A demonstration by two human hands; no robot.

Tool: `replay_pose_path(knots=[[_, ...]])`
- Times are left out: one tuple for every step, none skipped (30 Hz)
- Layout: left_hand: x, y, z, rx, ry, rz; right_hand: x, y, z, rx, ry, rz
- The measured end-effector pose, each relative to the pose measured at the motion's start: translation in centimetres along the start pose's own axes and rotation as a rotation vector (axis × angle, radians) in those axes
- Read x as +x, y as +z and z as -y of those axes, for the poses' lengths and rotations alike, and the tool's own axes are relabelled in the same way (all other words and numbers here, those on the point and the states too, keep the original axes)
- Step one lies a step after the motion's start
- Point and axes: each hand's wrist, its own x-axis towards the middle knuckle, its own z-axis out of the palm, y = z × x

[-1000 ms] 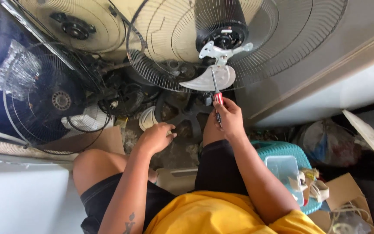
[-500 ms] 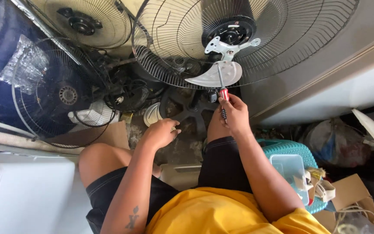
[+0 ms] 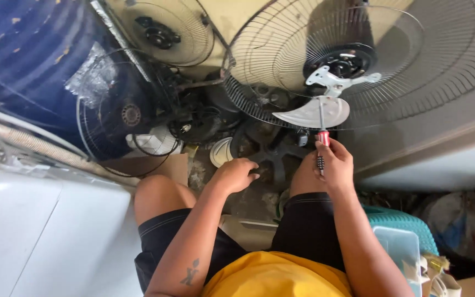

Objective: Disassembling the back grill and motor housing of an electric fan using a screwdriver.

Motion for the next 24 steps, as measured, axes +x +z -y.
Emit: replay_pose_path(knots=[[-0.2,-0.2,0.1,-0.004,-0.006,-0.005,0.0,0.3,0.2,-0.002,0.0,0.009],[-0.2,-0.3,0.0,0.001,0.001,-0.003,-0.1,0.3,0.3,0.007,-0.014,0.02],[-0.2,-0.2,-0.1,0.005,0.009,-0.001,-0.3,0.2,0.4,0.015,-0.027,0.032],[0.0,-0.1,0.0,0.0,0.007,0.0,-0.2,0.1,0.3,0.01,-0.024,0.034],[0.2,0.1,0.1,0.009,0.007,0.001,-0.1,0.0,0.2,0.026,-0.04,0.043],[0.3,0.2,0.4,0.017,0.005,0.002,-0.1,0.1,0.0,0.041,-0.053,0.055],[0.3,0.4,0.6,0.011,0.0,0.003,-0.2,0.2,0.0,0.037,-0.048,0.06],[0.5,0.5,0.7,0.013,-0.008,-0.001,-0.3,0.3,-0.1,0.043,-0.052,0.053],[0.6,0.7,0.8,0.015,-0.015,-0.004,-0.3,0.3,0.0,0.049,-0.057,0.045],[0.6,0.6,0.8,0.014,-0.012,-0.003,-0.2,0.3,-0.1,0.047,-0.057,0.042],[0.7,0.6,0.8,0.02,-0.012,0.003,-0.1,0.3,-0.2,0.058,-0.064,0.043],[0.7,0.5,0.8,0.027,-0.012,0.009,0.0,0.2,-0.4,0.07,-0.071,0.043],[0.5,0.5,0.6,0.025,-0.008,0.01,0.0,0.1,-0.4,0.068,-0.072,0.04],[0.4,0.3,0.5,0.022,-0.003,0.008,0.0,0.2,-0.4,0.064,-0.069,0.043],[0.2,0.1,0.4,0.018,0.002,0.006,0.1,0.2,-0.4,0.061,-0.066,0.046],[0.3,0.3,0.5,0.018,0.002,0.008,0.2,0.2,-0.5,0.06,-0.065,0.045],[0.3,0.4,0.6,0.014,0.009,0.002,0.2,0.2,-0.7,0.063,-0.077,0.046],[0.4,0.5,0.7,0.011,0.017,-0.004,0.3,0.2,-0.8,0.066,-0.09,0.047],[0.3,0.3,0.6,0.01,0.018,-0.003,0.3,0.3,-0.7,0.066,-0.09,0.045],[0.2,0.2,0.5,0.009,0.023,-0.007,0.3,0.3,-0.7,0.06,-0.093,0.051],[0.1,0.1,0.4,0.007,0.028,-0.01,0.3,0.4,-0.7,0.054,-0.095,0.057],[0.2,0.2,0.5,0.006,0.029,-0.008,0.3,0.3,-0.6,0.052,-0.094,0.055],[0.3,0.2,0.6,0.008,0.031,-0.008,0.4,0.3,-0.6,0.056,-0.099,0.059],[0.4,0.2,0.7,0.01,0.032,-0.007,0.4,0.3,-0.6,0.061,-0.105,0.062]])
